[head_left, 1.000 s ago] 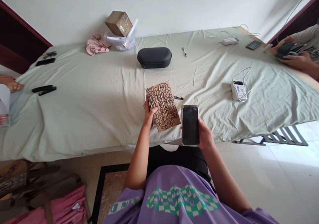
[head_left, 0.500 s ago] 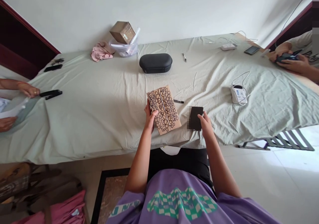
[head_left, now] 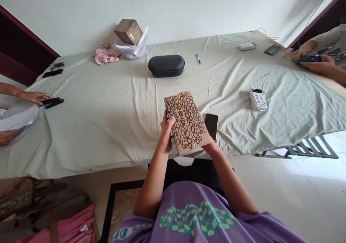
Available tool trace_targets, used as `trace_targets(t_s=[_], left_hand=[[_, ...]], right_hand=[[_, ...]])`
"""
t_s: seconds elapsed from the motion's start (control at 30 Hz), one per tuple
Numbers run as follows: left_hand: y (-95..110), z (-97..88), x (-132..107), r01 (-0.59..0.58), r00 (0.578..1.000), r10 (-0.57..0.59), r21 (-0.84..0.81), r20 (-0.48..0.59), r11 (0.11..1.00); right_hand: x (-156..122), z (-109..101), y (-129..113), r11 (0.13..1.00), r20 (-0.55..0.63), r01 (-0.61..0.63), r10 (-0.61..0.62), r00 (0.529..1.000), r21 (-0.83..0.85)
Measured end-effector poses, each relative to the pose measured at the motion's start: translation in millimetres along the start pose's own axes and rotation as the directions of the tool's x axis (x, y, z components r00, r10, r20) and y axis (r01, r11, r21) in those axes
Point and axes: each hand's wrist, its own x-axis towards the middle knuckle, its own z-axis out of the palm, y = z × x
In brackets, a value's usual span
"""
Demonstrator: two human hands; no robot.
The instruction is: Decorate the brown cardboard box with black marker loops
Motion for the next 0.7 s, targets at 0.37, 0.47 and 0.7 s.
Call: trace_targets(t_s=[0.37,0.47,0.7], left_hand=[[27,18.9,-23,0.290,0.933,-0.220,-0.232,0.286,0.928],[23,15.2,-22,0.261,0.949,-0.205,-0.230,0.239,0.938],[22,-21.5,-17,0.178,0.952,-0.197,0.098,0.234,0.979]], right_hand=[[-8,14,7,0.899,0.023,-0.234,0.243,0.970,0.370],[-13,14,-2,0.908,-0.016,-0.221,0.243,0.970,0.356],[-26,8,-41,0.993,-0.262,-0.060,0.084,0.961,0.097]])
